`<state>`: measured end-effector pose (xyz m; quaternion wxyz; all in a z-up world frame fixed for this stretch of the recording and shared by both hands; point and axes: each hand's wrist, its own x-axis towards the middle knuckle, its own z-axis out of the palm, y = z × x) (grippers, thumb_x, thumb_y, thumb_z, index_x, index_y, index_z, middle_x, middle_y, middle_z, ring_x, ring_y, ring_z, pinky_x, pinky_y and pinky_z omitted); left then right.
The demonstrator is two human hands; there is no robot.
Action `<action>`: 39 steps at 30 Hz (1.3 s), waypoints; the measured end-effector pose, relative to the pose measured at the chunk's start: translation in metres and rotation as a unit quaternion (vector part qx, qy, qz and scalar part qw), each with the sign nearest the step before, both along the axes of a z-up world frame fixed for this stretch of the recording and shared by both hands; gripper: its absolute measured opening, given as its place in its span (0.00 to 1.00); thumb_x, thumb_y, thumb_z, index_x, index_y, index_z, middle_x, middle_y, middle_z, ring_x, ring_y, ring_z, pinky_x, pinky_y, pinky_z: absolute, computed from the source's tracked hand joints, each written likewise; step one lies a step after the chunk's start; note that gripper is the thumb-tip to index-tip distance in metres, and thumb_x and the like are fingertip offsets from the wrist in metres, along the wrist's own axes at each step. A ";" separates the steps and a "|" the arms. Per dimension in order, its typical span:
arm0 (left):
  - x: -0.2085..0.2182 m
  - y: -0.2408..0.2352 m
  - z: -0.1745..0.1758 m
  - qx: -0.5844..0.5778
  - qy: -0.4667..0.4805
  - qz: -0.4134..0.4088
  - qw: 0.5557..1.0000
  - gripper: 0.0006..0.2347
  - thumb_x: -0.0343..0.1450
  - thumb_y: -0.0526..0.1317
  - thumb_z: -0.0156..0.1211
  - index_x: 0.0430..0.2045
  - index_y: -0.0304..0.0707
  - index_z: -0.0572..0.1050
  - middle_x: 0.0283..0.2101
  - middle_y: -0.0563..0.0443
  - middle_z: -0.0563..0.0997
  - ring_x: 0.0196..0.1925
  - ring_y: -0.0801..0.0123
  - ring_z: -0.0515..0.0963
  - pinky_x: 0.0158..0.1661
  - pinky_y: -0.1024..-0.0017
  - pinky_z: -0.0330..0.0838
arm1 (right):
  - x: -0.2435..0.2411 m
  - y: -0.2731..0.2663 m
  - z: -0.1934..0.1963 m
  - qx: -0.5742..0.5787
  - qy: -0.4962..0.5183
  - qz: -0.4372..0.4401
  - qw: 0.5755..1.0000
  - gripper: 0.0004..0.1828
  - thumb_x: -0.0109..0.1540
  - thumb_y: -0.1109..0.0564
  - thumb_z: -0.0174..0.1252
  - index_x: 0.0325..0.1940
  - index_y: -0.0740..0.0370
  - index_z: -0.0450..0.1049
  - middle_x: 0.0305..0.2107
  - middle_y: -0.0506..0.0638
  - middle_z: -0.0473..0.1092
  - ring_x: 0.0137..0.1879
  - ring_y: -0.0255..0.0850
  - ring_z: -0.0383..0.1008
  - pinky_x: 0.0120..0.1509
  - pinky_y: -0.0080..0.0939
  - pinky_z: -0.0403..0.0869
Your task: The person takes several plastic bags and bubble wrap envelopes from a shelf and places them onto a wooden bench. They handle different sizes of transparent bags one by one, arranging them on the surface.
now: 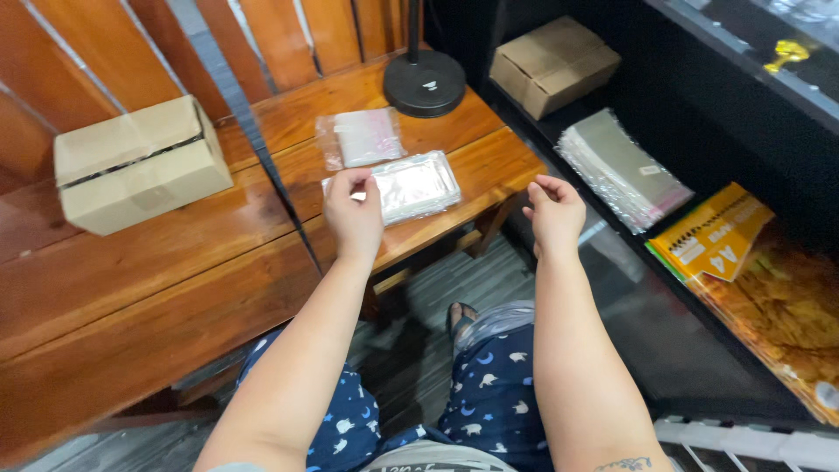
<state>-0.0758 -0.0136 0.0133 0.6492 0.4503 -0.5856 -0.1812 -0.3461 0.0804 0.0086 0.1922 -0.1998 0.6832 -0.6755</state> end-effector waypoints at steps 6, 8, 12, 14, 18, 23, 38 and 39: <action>-0.101 0.008 0.024 0.160 -0.002 -0.161 0.974 0.03 0.69 0.36 0.64 0.32 0.45 0.82 0.33 0.49 0.84 0.39 0.60 0.84 0.43 0.68 0.77 | -0.089 0.043 -0.020 0.128 0.185 -0.107 0.969 0.10 0.58 0.54 0.72 0.44 0.47 0.83 0.30 0.43 0.74 0.36 0.33 0.79 0.34 0.33 0.82; -0.144 -0.002 0.008 0.170 -0.019 -0.185 0.968 0.02 0.68 0.38 0.65 0.31 0.48 0.82 0.32 0.52 0.85 0.39 0.62 0.84 0.43 0.68 0.77 | -0.105 0.060 -0.024 0.154 0.195 -0.134 0.959 0.13 0.58 0.52 0.72 0.46 0.46 0.82 0.29 0.42 0.73 0.38 0.34 0.78 0.41 0.36 0.80; -0.212 -0.016 -0.018 0.255 -0.122 -0.216 0.935 0.02 0.64 0.47 0.66 0.26 0.63 0.81 0.27 0.68 0.84 0.39 0.74 0.85 0.46 0.74 0.77 | -0.125 0.076 -0.036 0.210 0.195 -0.168 0.943 0.19 0.57 0.48 0.72 0.52 0.42 0.79 0.28 0.39 0.72 0.42 0.35 0.77 0.52 0.39 0.77; -0.241 -0.024 -0.030 0.275 -0.127 -0.239 0.923 0.04 0.65 0.47 0.65 0.30 0.60 0.82 0.32 0.63 0.85 0.43 0.70 0.85 0.48 0.71 0.77 | -0.134 0.076 -0.040 0.223 0.188 -0.176 0.940 0.23 0.57 0.48 0.72 0.55 0.39 0.77 0.29 0.37 0.73 0.42 0.35 0.78 0.54 0.39 0.77; -0.298 -0.035 -0.054 0.343 -0.169 -0.281 0.880 0.10 0.63 0.51 0.68 0.36 0.61 0.82 0.39 0.66 0.87 0.50 0.72 0.85 0.52 0.71 0.78 | -0.134 0.076 -0.036 0.236 0.154 -0.177 0.943 0.32 0.56 0.47 0.71 0.64 0.35 0.71 0.30 0.36 0.76 0.46 0.36 0.80 0.58 0.43 0.77; -0.322 -0.019 -0.028 0.312 -0.203 -0.347 0.861 0.21 0.65 0.45 0.69 0.53 0.58 0.76 0.53 0.55 0.81 0.61 0.64 0.79 0.60 0.66 0.74 | -0.125 0.073 -0.035 0.237 0.152 -0.176 0.943 0.35 0.58 0.49 0.68 0.70 0.38 0.68 0.32 0.42 0.79 0.49 0.41 0.81 0.61 0.46 0.76; -0.315 0.027 0.021 0.301 -0.300 -0.448 0.786 0.30 0.70 0.34 0.54 0.72 0.57 0.61 0.71 0.35 0.60 0.74 0.44 0.65 0.69 0.55 0.65 | -0.119 0.060 -0.043 0.107 0.093 -0.176 0.974 0.30 0.61 0.59 0.65 0.68 0.51 0.70 0.38 0.47 0.80 0.42 0.32 0.82 0.52 0.32 0.79; -0.311 0.029 0.023 0.286 -0.292 -0.446 0.796 0.30 0.70 0.33 0.54 0.71 0.52 0.62 0.70 0.34 0.61 0.73 0.44 0.66 0.70 0.56 0.65 | -0.119 0.060 -0.044 0.091 0.089 -0.178 0.976 0.28 0.62 0.60 0.65 0.66 0.51 0.71 0.39 0.49 0.80 0.42 0.31 0.81 0.51 0.31 0.79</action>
